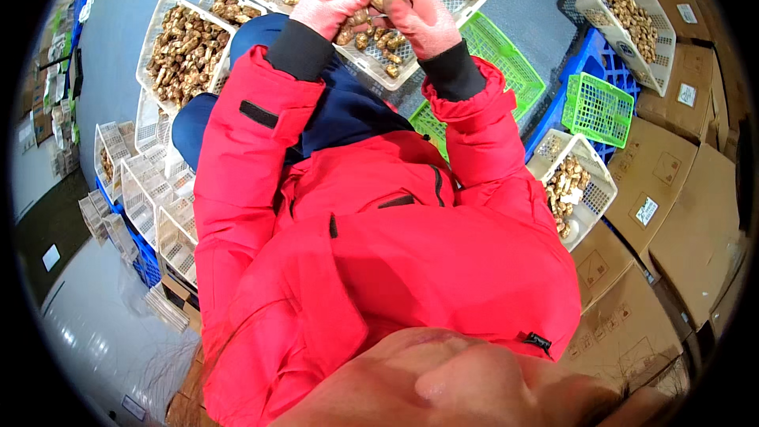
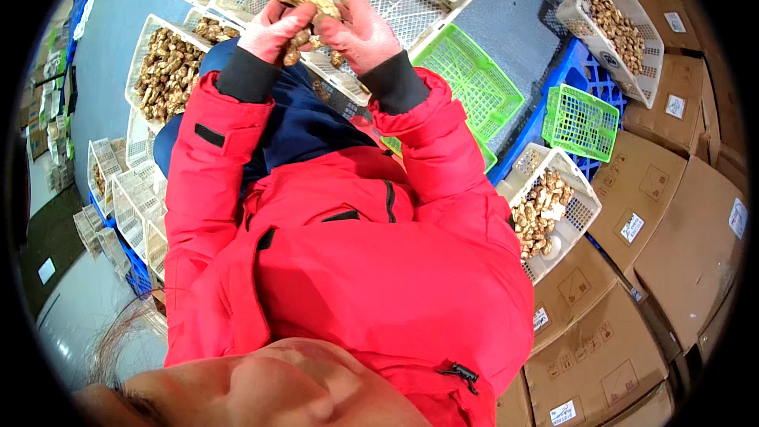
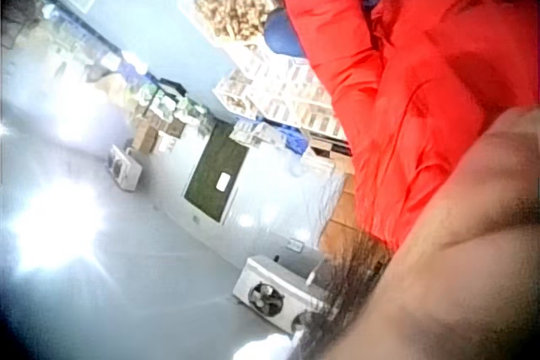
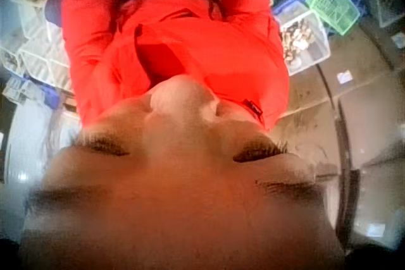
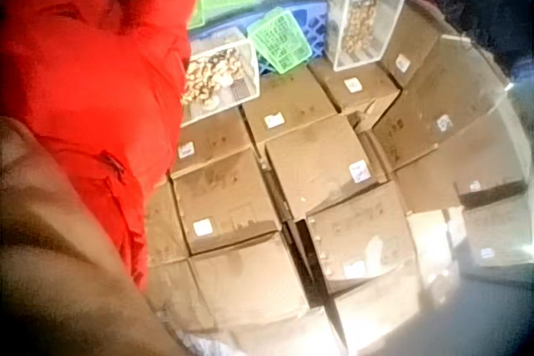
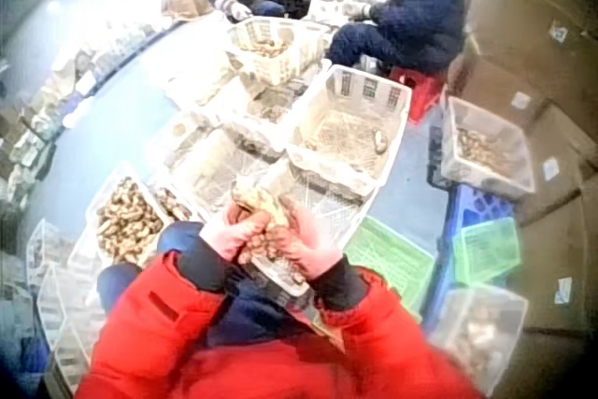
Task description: The person picks up pieces of ginger root from a large basket by hand and sorts them into different small plastic baskets while sitting on the floor.
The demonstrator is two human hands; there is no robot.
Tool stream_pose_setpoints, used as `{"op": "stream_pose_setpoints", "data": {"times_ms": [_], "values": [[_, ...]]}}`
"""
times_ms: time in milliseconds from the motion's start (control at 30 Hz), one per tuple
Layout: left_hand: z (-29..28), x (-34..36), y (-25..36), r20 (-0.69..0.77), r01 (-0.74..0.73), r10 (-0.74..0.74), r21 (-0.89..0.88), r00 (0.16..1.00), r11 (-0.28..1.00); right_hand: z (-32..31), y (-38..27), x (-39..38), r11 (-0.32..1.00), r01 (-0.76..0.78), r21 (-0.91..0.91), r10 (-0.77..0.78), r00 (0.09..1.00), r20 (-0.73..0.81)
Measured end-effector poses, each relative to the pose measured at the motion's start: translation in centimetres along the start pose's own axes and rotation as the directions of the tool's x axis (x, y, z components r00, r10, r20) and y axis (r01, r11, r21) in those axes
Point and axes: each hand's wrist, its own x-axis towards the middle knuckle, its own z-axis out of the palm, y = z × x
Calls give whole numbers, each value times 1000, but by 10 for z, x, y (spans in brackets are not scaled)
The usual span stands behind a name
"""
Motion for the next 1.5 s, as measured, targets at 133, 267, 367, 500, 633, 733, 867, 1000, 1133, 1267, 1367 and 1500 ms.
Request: {"op": "stream_pose_setpoints", "data": {"times_ms": [133,267,367,500,633,733,867,1000,1133,1267,1367,1500], "values": [[3,2,-16,165,60,-61,12,984,998,-35,10,-14,983,-172,57,172,985,12],[-6,1,-24,223,243,-223,-64,949,968,-64,19,-53,949,-230,214,271,944,-188],[-13,-5,-23,158,273,-247,-166,956,948,-129,65,-94,891,-87,447,315,825,-469],[-23,0,-36,96,308,-297,-435,950,846,-250,158,-157,930,-163,329,366,345,-864],[-28,7,-41,93,280,-282,-591,955,757,-283,191,-175,896,-227,382,422,163,-892],[-30,10,-40,108,261,-252,-642,962,721,-289,183,-149,916,-134,379,402,278,-873],[-55,-1,-42,122,241,-221,-707,968,665,-199,106,-100,927,-351,129,361,751,-553],[-72,-11,-7,239,229,-66,-757,969,613,-228,96,-180,908,-407,96,346,603,-719],[-78,23,16,294,293,-91,-774,951,562,-330,191,-420,91,-969,-228,101,237,-966],[-121,-39,41,104,146,-103,-759,989,634,-243,200,-372,-357,-895,-267,316,153,-936],[-93,-51,63,-35,58,-113,-689,993,722,-233,223,-372,-353,-813,-462,427,299,-853],[-83,-66,76,-71,34,-106,-656,992,754,-233,242,-367,-347,-719,-602,415,458,-786]]}}
